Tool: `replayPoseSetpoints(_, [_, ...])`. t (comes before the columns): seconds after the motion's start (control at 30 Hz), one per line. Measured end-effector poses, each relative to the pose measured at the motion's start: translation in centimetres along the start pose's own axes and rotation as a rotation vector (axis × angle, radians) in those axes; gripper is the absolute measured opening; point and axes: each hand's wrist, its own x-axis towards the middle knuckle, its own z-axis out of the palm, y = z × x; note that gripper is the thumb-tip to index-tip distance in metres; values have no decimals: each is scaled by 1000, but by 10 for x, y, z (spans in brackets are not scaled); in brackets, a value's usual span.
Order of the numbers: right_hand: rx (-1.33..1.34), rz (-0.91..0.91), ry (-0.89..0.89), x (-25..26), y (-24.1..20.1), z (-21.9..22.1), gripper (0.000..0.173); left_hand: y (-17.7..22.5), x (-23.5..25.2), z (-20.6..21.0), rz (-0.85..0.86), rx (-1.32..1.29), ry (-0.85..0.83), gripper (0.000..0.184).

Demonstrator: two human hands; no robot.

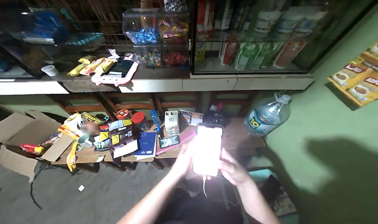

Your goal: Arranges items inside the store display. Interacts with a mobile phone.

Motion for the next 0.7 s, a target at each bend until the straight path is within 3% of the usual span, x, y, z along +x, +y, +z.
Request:
replayPoseSetpoints(0.2, [-12, -30, 7, -7, 4, -5, 102, -4, -6, 5, 51, -17, 4, 41])
replayPoseSetpoints(0.4, [-4, -58, 21, -6, 9, -11, 65, -5, -8, 5, 33, -28, 29, 40])
replayPoseSetpoints(0.5, [-4, -109, -39, 3, 11, -14, 72, -2, -5, 3, 25, -16, 49, 39])
replayPoseSetpoints(0.7, [-15, -80, -53, 7, 2, -11, 64, -4, -2, 2, 12, -59, 71, 38])
